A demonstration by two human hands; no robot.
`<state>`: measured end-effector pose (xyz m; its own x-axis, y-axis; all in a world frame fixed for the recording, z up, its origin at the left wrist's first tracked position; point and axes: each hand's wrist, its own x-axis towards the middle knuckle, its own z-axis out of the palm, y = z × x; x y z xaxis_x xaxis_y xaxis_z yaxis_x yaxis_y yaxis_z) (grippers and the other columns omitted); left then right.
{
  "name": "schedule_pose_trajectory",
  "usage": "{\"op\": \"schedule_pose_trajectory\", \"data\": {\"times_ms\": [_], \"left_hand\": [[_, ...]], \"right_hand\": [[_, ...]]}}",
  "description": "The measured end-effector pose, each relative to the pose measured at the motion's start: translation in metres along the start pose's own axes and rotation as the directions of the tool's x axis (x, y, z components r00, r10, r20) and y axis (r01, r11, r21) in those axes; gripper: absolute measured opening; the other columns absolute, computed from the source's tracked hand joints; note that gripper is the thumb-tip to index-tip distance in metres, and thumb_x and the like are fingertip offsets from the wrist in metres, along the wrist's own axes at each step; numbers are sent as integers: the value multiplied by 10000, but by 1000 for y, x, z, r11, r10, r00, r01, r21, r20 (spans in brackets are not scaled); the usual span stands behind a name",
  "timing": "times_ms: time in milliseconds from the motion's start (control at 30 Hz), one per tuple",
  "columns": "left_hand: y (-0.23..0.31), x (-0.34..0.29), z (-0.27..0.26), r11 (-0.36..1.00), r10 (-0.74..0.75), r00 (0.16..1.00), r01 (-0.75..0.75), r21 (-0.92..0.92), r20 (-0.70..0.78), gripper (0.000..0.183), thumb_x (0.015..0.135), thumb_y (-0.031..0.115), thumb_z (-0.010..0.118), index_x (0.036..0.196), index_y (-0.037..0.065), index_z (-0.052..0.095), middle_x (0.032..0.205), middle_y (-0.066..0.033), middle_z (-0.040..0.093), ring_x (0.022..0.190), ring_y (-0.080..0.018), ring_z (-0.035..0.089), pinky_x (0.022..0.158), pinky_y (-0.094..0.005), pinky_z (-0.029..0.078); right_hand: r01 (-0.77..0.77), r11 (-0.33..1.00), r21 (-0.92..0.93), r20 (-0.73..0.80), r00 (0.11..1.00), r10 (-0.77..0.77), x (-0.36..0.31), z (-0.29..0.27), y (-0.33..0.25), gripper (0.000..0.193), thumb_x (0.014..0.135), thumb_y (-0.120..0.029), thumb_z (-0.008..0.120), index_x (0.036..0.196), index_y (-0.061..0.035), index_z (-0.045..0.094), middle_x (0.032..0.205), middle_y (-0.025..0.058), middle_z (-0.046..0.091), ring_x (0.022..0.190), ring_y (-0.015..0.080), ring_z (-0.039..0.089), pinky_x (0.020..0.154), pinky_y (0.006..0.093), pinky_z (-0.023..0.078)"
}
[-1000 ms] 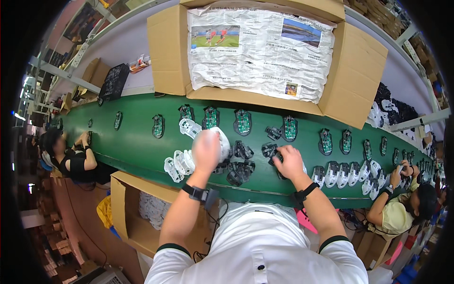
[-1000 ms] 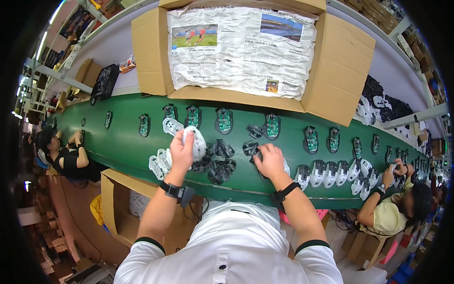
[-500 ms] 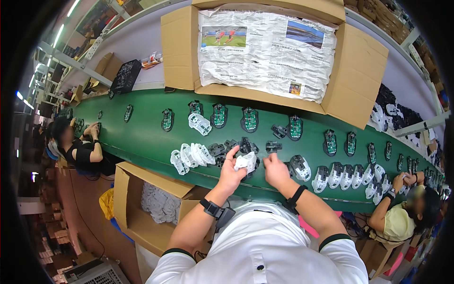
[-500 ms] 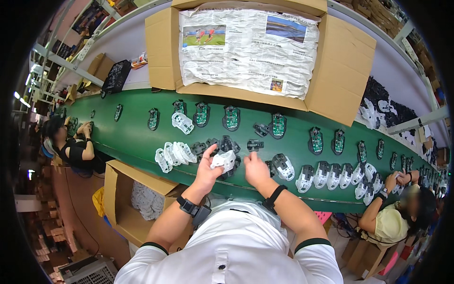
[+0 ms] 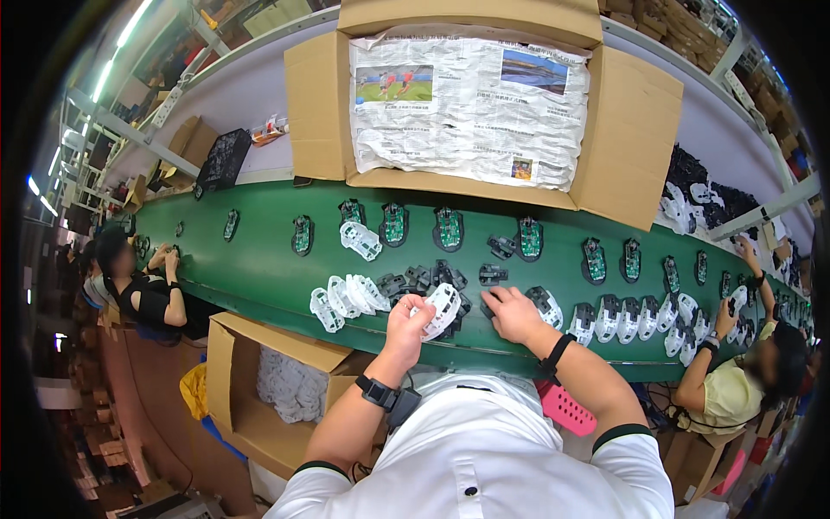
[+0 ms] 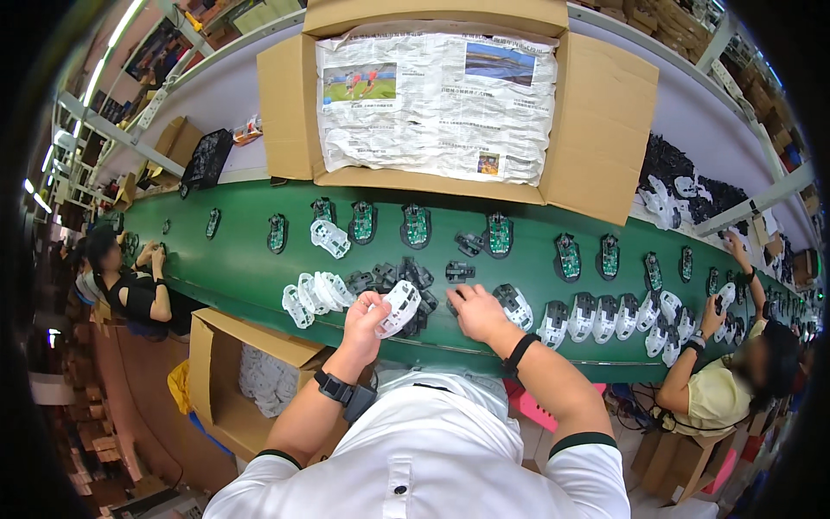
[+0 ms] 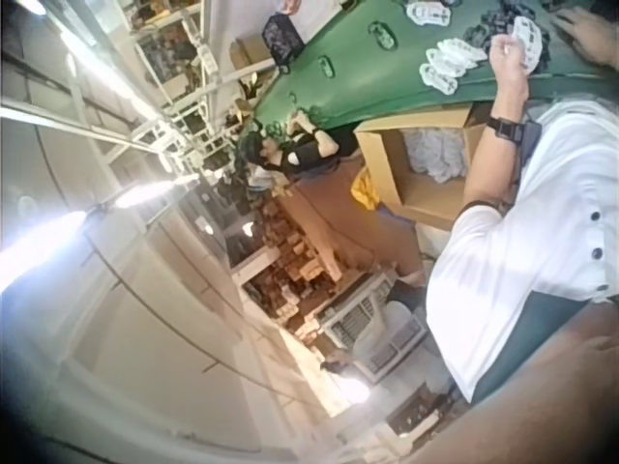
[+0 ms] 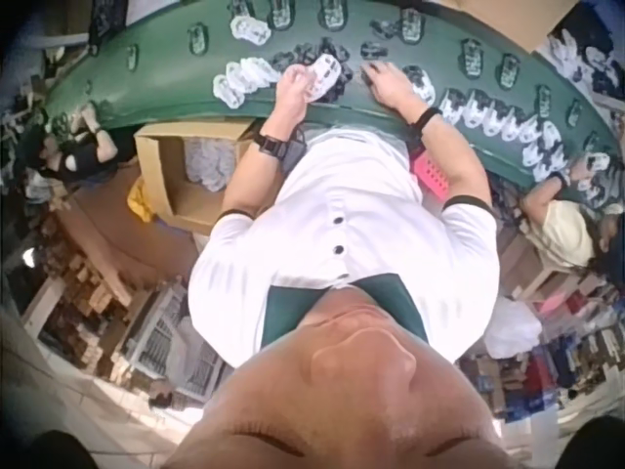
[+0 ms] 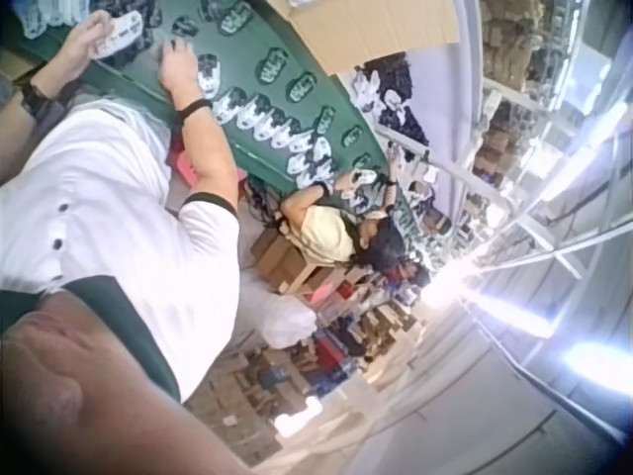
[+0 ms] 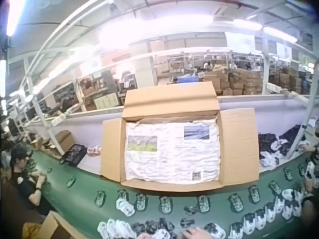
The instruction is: The person unpacks small black plastic components from a plastic bag and places them on a green workbench. They then pick up white plastic housings and black components, fitting them together to assemble small electronic devices. The person repeats this assembly process for multiple units, placing the finished items in a row on the table.
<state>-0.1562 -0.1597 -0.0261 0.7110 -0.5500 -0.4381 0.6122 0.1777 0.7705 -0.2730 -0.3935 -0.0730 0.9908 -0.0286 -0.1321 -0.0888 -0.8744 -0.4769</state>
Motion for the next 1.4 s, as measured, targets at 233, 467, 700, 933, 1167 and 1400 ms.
{"op": "schedule_pose_trajectory", "data": {"times_ms": [233, 467, 700, 933, 1167, 1400], "left_hand": [[6, -13, 29, 912, 315, 943, -332, 239, 109, 212, 885, 9, 700, 873, 84, 502, 1045, -61, 603, 898, -96, 564, 795, -258, 480], [11, -16, 43, 805, 361, 911, -411, 427, 198, 232, 861, 37, 730, 830, 75, 502, 992, -53, 604, 875, -95, 541, 785, -264, 467], [30, -31, 55, 869, 163, 938, -284, 406, 306, 260, 851, 51, 754, 842, 92, 497, 1008, -48, 613, 900, -89, 551, 794, -260, 479], [26, -20, 53, 828, 71, 950, -227, 513, 305, 196, 886, 139, 742, 901, 69, 561, 962, -55, 648, 848, -88, 571, 764, -265, 494], [-2, 11, 54, 902, -33, 960, -91, 421, 278, 264, 953, 262, 694, 938, -1, 683, 839, -1, 665, 745, -38, 550, 642, -236, 461], [-27, 36, 82, 815, -112, 974, -24, 578, 198, 305, 959, 303, 696, 869, 14, 657, 822, 1, 661, 737, -38, 546, 661, -227, 462]], "right_hand": [[83, 221, 972, -148, 943, 297, -3, -37, -66, 626, 834, -185, 801, 1373, -2, 540, 1172, 147, 666, 987, 135, 624, 837, 278, 533], [167, 789, 591, -352, 934, 65, -12, -57, -78, 602, 824, -177, 826, 1335, 31, 583, 1264, 198, 643, 1040, 197, 656, 898, 341, 548], [-115, 77, 990, 107, 990, 93, -19, -54, -76, 438, 790, -80, 835, 1160, 26, 626, 993, 49, 674, 909, 111, 633, 803, 283, 528], [-226, 538, 812, 120, 967, 224, -27, -78, -90, 366, 817, -128, 822, 1091, 5, 620, 928, 43, 695, 859, 100, 648, 749, 278, 538], [-84, 94, 992, 58, 967, 248, -44, -38, -61, 335, 928, -116, 709, 1203, 46, 607, 976, 67, 713, 873, 100, 657, 757, 265, 545], [-186, 131, 974, 123, 914, 387, -56, -51, -35, 233, 963, -157, 669, 1098, 34, 669, 951, 59, 714, 798, 98, 657, 693, 251, 549]]}}
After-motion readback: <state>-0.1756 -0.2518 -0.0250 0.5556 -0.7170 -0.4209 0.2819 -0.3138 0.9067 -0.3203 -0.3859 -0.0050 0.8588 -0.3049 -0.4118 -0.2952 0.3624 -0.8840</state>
